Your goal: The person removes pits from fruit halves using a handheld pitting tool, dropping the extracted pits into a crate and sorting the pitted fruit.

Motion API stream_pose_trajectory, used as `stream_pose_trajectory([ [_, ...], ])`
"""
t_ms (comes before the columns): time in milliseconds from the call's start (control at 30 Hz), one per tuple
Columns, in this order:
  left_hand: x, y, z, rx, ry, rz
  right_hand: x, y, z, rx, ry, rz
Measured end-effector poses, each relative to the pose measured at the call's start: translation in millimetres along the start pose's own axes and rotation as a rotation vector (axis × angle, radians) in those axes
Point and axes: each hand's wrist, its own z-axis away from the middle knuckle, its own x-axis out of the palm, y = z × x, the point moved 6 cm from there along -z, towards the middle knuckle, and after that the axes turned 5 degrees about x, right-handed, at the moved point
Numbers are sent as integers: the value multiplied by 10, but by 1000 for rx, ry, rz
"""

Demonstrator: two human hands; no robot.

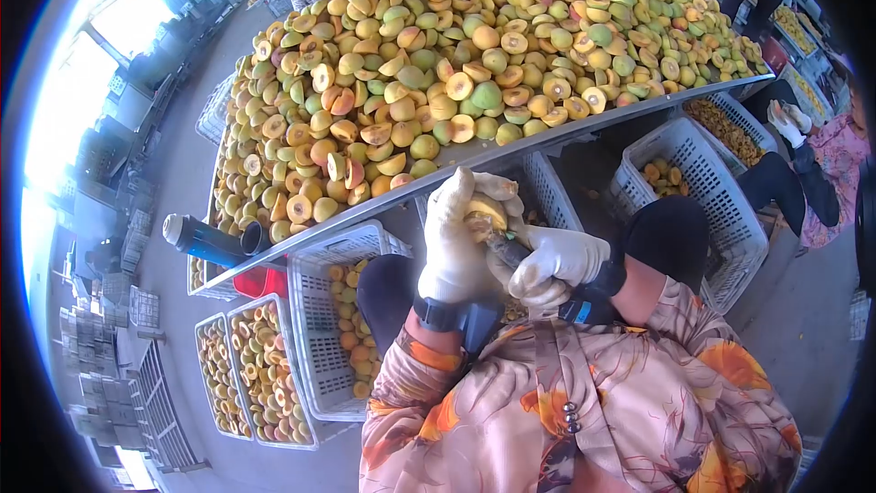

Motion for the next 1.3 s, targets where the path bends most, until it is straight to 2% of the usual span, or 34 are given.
stream_pose_trajectory([
  [133,-137,315,130,88,254,-309,51,13,-65,-40,-29,103],
  [200,-683,557,262,214,494,-227,191,-68,29,-114,-84,231],
  [233,-898,723,376,250,634,-171,155,-103,59,-153,-42,284],
  [267,-955,931,574,218,816,-78,64,-156,83,-221,45,493],
  [300,-1101,1183,763,333,752,-572,65,-295,135,-369,161,689],
  [367,-1929,1390,1206,159,718,-1067,11,-452,233,-711,451,1023],
  [400,-2470,1338,1384,-114,781,-1052,-75,-427,231,-874,612,1106],
  [467,-2502,1353,1437,56,660,-1875,-522,-160,35,-840,690,1163],
  [500,-2415,1318,1422,153,545,-2279,-980,58,-177,-280,736,1431],
  [533,-2364,1295,1332,159,523,-2162,-1459,328,-201,316,735,1624],
  [600,-2145,1221,801,190,503,-1921,-1926,484,-77,360,811,1563],
  [667,-2036,991,266,169,417,-1689,-1640,141,-15,242,856,1566],
  [733,-1971,701,-294,100,298,-1785,-1468,-59,17,176,909,1602],
  [833,-1987,249,-938,23,158,-2041,-1598,30,88,135,956,1733],
  [867,-1939,117,-1055,-44,61,-2161,-1796,157,181,444,938,1653],
  [933,-2034,-32,-1291,-224,4,-2068,-2565,818,365,779,774,1721],
  [1033,-1974,-7,-1422,-332,-56,-1991,-2423,628,328,714,793,1685],
  [1067,-1973,1,-1431,-299,-79,-2010,-2352,564,312,620,869,1625],
  [1133,-1927,48,-1433,-365,-73,-1965,-2159,431,314,519,932,1616],
  [1200,-1961,52,-1395,-338,-50,-1962,-2509,719,441,727,941,1598],
  [1300,-2027,114,-1382,-209,39,-1888,-2441,631,480,602,943,1578],
])
